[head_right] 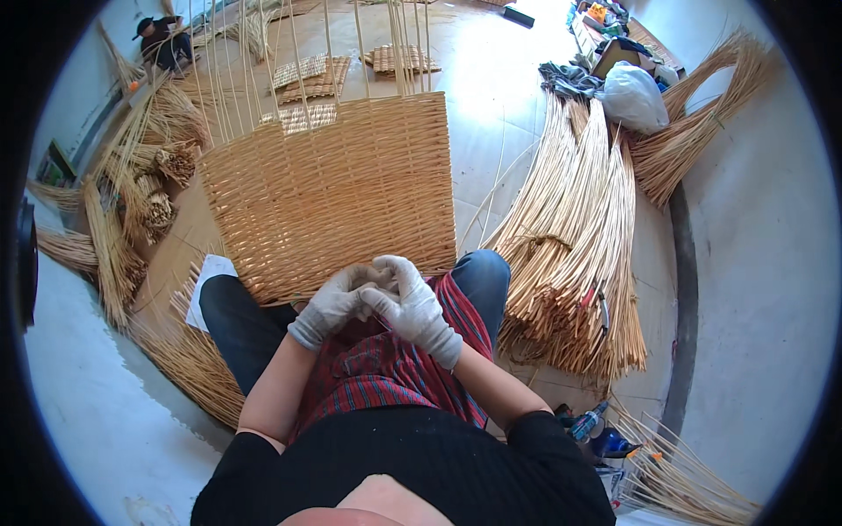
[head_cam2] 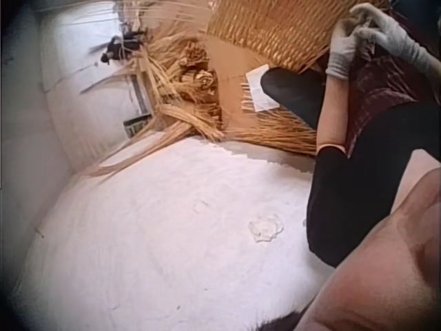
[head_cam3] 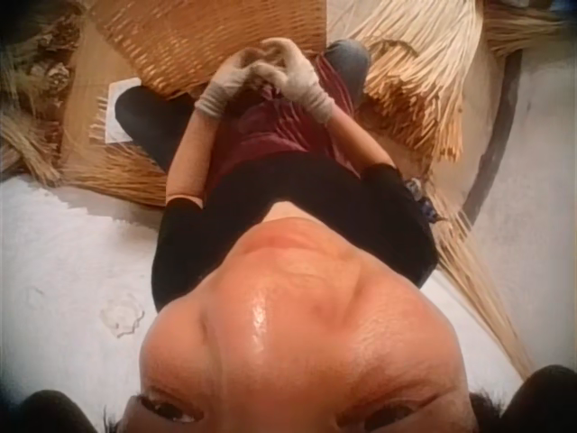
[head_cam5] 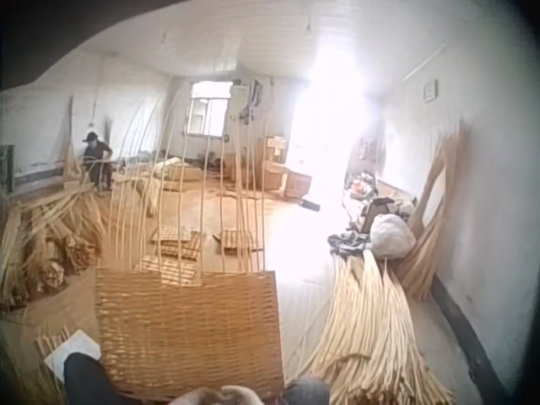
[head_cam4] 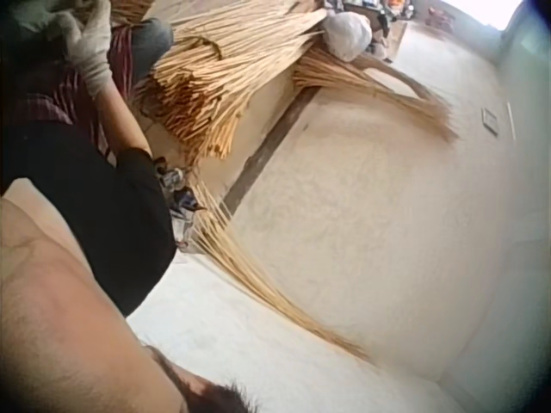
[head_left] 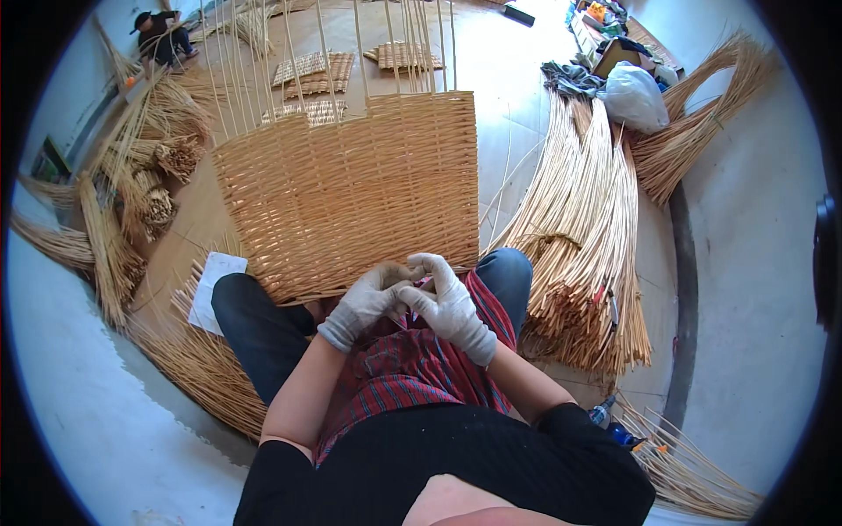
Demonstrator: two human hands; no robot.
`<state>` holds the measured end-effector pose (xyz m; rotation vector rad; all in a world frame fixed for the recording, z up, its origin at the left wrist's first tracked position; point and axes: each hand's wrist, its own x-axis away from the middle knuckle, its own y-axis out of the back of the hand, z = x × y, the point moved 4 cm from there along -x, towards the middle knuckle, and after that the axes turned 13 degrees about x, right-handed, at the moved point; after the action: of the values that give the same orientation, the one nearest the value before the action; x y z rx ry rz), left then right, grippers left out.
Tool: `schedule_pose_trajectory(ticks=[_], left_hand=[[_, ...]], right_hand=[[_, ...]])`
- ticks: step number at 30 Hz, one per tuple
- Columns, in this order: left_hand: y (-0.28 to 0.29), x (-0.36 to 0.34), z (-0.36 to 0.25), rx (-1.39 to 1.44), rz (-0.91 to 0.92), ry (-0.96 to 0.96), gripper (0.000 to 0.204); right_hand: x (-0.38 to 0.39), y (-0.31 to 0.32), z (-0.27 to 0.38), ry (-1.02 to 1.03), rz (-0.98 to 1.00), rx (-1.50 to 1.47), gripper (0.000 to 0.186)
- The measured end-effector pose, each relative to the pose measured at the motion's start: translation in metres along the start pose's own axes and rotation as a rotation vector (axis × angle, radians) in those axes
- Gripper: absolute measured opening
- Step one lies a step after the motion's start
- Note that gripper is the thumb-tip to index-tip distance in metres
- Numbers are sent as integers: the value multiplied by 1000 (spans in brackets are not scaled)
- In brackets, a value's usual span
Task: Weaving a wicker basket, checking dimensions with a tape measure, and trimming materials.
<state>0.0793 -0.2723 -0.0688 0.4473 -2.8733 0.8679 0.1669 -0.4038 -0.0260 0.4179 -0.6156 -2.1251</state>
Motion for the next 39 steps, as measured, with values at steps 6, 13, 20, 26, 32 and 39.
schedule_pose_trajectory(ticks=[6, 13, 20, 26, 32, 39], left_hand=[[30, 23, -31, 332, -9, -46, 19], [116, 69, -28, 309, -468, -110, 34], [132, 60, 92, 210, -539, 352, 54], [151, 47, 80, 309, -568, 11, 47], [170, 14, 56, 167, -591, -158, 47], [178, -15, 10, 154, -624, -237, 51]], right_hand=[[-2, -12, -16, 169, 101, 179, 46], [-31, 2, -50, -140, 370, 48, 30], [-136, 2, -11, -110, 209, -317, 39], [-137, -25, -34, -202, 184, 62, 50], [-51, -76, -87, -282, 161, 371, 60], [-48, -85, -101, -365, 225, 340, 54]])
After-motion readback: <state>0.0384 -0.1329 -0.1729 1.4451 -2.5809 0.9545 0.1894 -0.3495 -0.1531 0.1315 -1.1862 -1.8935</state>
